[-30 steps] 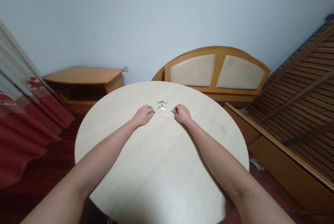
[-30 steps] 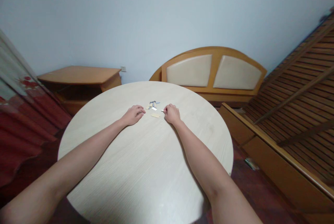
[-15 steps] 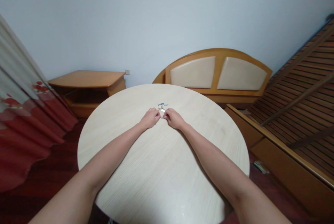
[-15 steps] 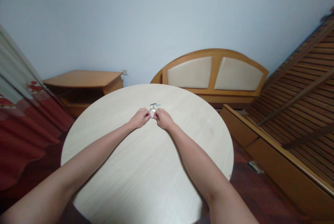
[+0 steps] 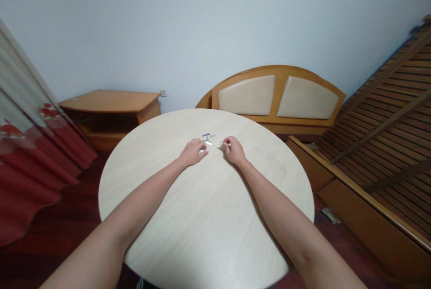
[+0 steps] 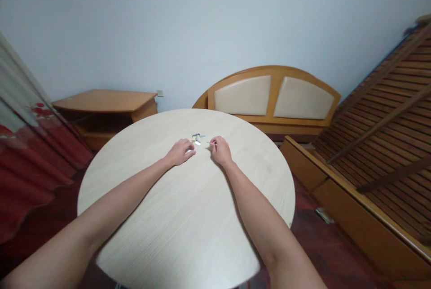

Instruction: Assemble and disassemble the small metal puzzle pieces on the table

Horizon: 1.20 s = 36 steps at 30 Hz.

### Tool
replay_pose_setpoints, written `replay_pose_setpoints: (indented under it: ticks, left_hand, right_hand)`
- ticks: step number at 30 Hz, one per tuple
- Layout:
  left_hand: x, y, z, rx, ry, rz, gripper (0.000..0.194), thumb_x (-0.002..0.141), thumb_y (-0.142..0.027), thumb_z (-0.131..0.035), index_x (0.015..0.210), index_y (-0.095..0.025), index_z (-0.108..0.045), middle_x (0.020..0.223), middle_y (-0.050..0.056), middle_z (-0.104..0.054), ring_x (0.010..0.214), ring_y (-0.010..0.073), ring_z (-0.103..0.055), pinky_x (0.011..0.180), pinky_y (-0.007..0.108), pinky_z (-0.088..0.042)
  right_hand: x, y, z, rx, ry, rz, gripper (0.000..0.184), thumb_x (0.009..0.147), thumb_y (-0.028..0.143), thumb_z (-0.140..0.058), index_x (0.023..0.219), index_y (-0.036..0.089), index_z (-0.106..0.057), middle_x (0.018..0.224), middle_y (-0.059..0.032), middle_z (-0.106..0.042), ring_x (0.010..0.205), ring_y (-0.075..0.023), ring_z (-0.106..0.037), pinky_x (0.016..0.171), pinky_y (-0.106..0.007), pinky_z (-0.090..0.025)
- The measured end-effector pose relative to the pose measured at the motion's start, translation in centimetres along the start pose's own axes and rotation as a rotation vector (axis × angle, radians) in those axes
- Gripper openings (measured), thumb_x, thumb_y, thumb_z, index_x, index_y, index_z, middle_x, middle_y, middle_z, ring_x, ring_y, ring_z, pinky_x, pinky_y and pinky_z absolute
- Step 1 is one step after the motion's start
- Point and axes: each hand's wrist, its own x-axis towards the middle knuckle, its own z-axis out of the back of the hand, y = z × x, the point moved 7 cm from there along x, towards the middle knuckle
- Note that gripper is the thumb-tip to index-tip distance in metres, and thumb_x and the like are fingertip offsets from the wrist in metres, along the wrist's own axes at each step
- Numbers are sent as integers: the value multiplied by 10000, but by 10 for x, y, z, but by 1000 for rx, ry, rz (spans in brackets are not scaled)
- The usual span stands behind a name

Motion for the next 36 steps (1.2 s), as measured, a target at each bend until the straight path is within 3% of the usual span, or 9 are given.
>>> replay_pose_setpoints:
  ticks: [3,6,15,22,27,31,36]
  left_hand:
    - [-5,2,0,-1,26,-30,204,953,-358,-580,1019,-199,-690,1081,100,-654,1064,267,-565,975,424,-447]
    - [-6,8,-3,-1,53,-15,210,969,-326,-526,1001,-204,-694,1070,103,-645,1060,267,-559,975,428,-447]
    - [-4,33,-2,4,53,47,217,956,-315,-512,949,-178,-679,1007,107,-641,1006,261,-555,959,427,-455]
    - [-22,10,23,-22,-115,48,248,975,-342,-532,1143,-183,-622,1170,110,-639,1115,262,-544,1003,432,-435]
    - [-36,-2,41,-92,-165,48,234,963,-315,-575,1140,-183,-652,1114,100,-677,1074,253,-586,975,413,-457]
    - [-33,-10,40,-125,-78,-17,220,970,-330,-599,1115,-196,-696,1076,87,-722,1022,236,-626,940,378,-479]
    - [-30,-13,40,-126,-64,-38,234,1005,-350,-554,1053,-208,-733,1057,68,-753,998,220,-657,902,346,-495]
  right_hand:
    - [-2,-13,3,-4,-16,-125,101,904,144,-523,869,192,-604,919,-73,-644,848,-209,-573,793,-319,-431]
    - [-4,-19,-2,-36,63,-169,77,884,143,-564,836,188,-604,895,-68,-651,835,-205,-572,784,-312,-425]
    - [-7,9,-21,-72,204,-21,84,899,158,-599,820,187,-609,883,-70,-656,849,-203,-560,778,-310,-412]
    - [-4,21,2,-9,7,-26,91,914,160,-528,904,192,-612,928,-88,-652,888,-234,-571,812,-352,-437]
    - [-7,60,-6,98,81,106,92,918,165,-548,881,204,-623,896,-68,-668,860,-219,-586,808,-337,-450]
    - [-13,91,-14,179,121,221,103,928,157,-566,871,206,-637,873,-58,-672,845,-210,-606,795,-323,-460]
    - [-16,102,-16,194,147,253,118,985,265,-580,949,212,-679,902,-62,-699,850,-202,-624,801,-322,-479]
